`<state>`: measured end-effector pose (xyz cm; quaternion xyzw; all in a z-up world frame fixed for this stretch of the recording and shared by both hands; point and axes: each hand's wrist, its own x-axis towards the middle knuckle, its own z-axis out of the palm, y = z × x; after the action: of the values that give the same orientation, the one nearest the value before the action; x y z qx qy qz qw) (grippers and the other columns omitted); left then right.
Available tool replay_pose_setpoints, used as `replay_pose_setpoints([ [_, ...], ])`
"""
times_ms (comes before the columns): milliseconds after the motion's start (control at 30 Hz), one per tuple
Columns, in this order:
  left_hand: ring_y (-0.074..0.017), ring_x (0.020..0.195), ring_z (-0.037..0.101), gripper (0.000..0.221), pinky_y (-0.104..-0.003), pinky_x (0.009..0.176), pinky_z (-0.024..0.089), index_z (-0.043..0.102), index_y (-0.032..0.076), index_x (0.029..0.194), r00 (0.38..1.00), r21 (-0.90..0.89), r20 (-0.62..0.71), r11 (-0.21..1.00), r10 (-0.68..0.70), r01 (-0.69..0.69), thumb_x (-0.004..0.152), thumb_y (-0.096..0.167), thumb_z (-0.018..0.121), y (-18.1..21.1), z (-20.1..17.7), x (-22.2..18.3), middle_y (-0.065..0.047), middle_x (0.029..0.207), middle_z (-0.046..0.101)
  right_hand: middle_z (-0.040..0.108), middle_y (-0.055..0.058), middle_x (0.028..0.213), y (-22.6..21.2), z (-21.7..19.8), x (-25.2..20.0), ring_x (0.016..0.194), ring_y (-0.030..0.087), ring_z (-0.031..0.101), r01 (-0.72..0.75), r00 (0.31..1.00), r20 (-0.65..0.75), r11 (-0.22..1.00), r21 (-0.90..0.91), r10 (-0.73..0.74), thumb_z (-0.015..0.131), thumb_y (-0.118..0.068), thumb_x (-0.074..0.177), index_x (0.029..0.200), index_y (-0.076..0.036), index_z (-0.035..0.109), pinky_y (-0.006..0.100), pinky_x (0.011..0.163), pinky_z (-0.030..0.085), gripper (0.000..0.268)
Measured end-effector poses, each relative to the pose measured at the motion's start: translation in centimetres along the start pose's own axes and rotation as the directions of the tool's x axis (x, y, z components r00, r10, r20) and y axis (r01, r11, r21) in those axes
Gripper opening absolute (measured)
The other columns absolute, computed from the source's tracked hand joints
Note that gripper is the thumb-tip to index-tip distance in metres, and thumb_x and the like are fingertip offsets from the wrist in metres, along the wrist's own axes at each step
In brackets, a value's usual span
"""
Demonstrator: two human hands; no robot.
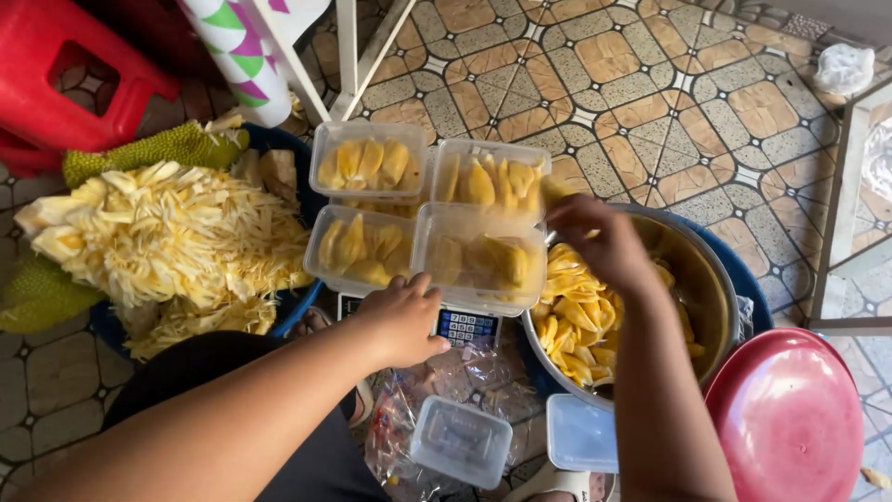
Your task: The person takes pieces of jackfruit from a large metal bowl and places them into plastic containers, using a digital scale to weigh the portions.
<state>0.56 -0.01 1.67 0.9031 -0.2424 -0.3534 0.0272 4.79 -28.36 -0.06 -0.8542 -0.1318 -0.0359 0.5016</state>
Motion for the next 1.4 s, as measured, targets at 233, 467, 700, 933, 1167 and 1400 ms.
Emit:
replay_pose_setpoints([
  [233, -0.0439, 0.129, 0.051, 0.071, -0.056, 0.093, 0.057, 0.050, -0.003, 0.141, 1.000, 0.019, 0.007, 1.000, 0.000, 0.000, 0.095, 0.049, 0.060, 0.1, 0.7, 0.8, -0.021, 0.140, 0.046, 0.068, -0.006, 0.077, 3.2, 13.6, 0.1, 0.088, 0.020, 0.065, 0.128, 0.991, 0.115, 0.675, -0.727, -0.064, 0.077, -0.028, 0.079, 0.087, -0.036, 0.076, 0.040, 0.082, 0.043, 0.012],
  [467, -0.0453, 0.127, 0.054, 0.075, -0.054, 0.093, 0.058, 0.047, -0.004, 0.146, 0.997, 0.011, -0.071, 1.000, 0.014, -0.013, 0.094, 0.047, 0.064, -0.2, 1.1, 0.7, -0.022, 0.136, 0.048, 0.063, 0.007, 0.085, 3.7, 12.9, -1.0, 0.093, 0.031, 0.054, -0.024, 0.999, -0.035, 0.394, -0.919, -0.020, 0.065, -0.023, 0.083, 0.085, -0.027, 0.076, 0.048, 0.084, 0.031, 0.013],
  [700, -0.0536, 0.129, 0.051, 0.077, -0.062, 0.093, 0.058, 0.046, -0.004, 0.148, 0.998, 0.001, -0.056, 1.000, 0.020, -0.020, 0.093, 0.045, 0.067, -0.4, 1.0, 0.0, -0.028, 0.149, 0.040, 0.069, 0.007, 0.103, -0.2, 12.9, -1.5, 0.105, 0.030, 0.058, -0.064, 0.984, 0.022, 0.465, -0.883, 0.177, 0.063, -0.036, 0.090, 0.107, -0.039, 0.077, 0.057, 0.097, 0.028, 0.023],
  [933, -0.0374, 0.155, 0.016, 0.076, -0.052, 0.121, 0.038, 0.013, 0.034, 0.164, 0.949, 0.074, 0.234, 0.977, -0.213, 0.201, 0.101, 0.057, 0.050, 3.0, -3.5, -3.2, -0.009, 0.175, -0.019, 0.076, -0.001, 0.076, 6.0, 4.5, 0.6, 0.062, 0.013, 0.070, -0.105, 0.953, -0.301, 0.901, -0.422, -0.030, 0.082, -0.026, 0.089, 0.116, -0.019, 0.075, 0.033, 0.054, 0.055, 0.029],
  [1167, -0.0365, 0.154, 0.017, 0.079, -0.057, 0.107, 0.047, 0.021, 0.032, 0.162, 0.998, 0.052, 0.063, 0.999, 0.009, -0.012, 0.096, 0.058, 0.055, 1.5, -1.9, -3.0, -0.007, 0.176, -0.008, 0.075, 0.000, 0.110, 29.0, -5.3, -8.8, 0.101, 0.021, 0.067, -0.846, 0.380, -0.550, 0.520, 0.118, 0.743, 0.062, -0.013, 0.092, 0.109, -0.024, 0.076, 0.037, 0.083, 0.052, 0.024],
  [1400, -0.0260, 0.155, 0.015, 0.077, -0.053, 0.118, 0.034, 0.023, 0.035, 0.162, 0.982, -0.021, 0.188, 1.000, 0.012, -0.008, 0.097, 0.056, 0.059, 0.2, -1.6, -0.7, 0.003, 0.174, -0.003, 0.065, 0.010, 0.129, 32.5, -5.6, -13.5, 0.119, 0.031, 0.059, -0.864, 0.252, -0.477, 0.417, 0.280, 0.842, 0.042, 0.001, 0.089, 0.134, -0.013, 0.060, 0.041, 0.096, 0.049, 0.050],
])
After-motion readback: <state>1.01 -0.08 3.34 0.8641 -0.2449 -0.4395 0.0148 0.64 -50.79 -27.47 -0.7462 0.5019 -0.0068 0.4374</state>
